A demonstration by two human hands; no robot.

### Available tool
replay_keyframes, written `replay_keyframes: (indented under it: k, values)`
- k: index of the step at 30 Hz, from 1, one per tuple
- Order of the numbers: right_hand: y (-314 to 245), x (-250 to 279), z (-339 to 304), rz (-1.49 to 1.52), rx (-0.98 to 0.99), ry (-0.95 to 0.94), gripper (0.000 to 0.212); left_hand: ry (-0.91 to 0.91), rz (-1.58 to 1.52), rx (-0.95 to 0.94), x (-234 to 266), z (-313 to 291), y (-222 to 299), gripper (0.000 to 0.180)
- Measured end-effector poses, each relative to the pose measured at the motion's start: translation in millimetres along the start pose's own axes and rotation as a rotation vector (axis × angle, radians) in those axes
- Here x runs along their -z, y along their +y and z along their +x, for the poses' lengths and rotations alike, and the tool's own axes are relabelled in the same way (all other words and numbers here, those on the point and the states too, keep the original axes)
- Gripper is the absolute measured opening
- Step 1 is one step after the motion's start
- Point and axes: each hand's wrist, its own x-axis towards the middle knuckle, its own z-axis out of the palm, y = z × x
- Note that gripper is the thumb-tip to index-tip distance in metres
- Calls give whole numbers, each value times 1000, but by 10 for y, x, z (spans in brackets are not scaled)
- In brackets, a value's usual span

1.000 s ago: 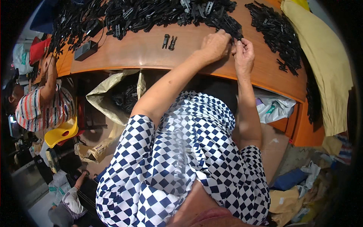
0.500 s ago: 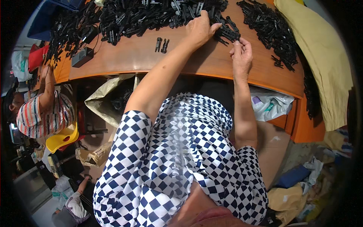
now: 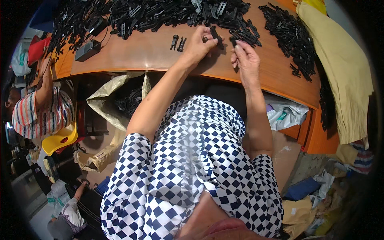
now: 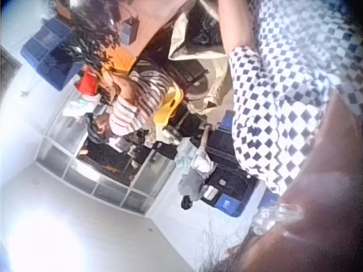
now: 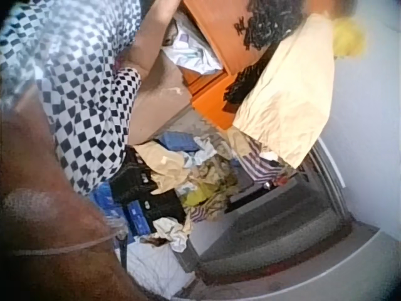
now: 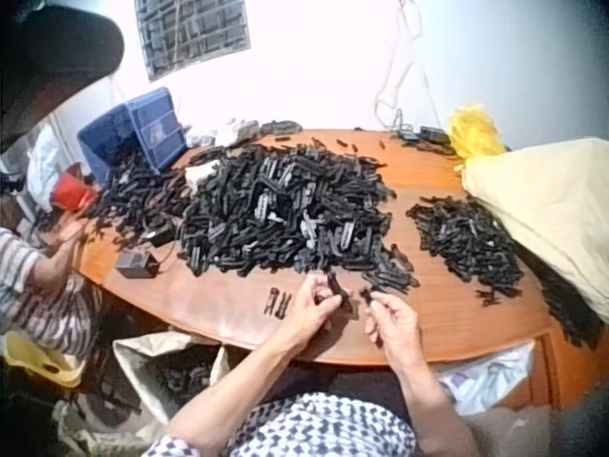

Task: The person repeatedly picks up plastic parts from piles on the workbench, snaps the pieces together by hand to assemble components, and places parts into a sack.

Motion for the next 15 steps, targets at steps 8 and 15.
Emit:
replay_keyframes:
  k: [8,15]
  values:
    - [-26,-399,-100,-71,-37,-81,21,38,139,-102,-32,-335,135,29]
    - [-23,-527,-125,-81,-34,-124,19,123,43,-269,-6,-445,170,28]
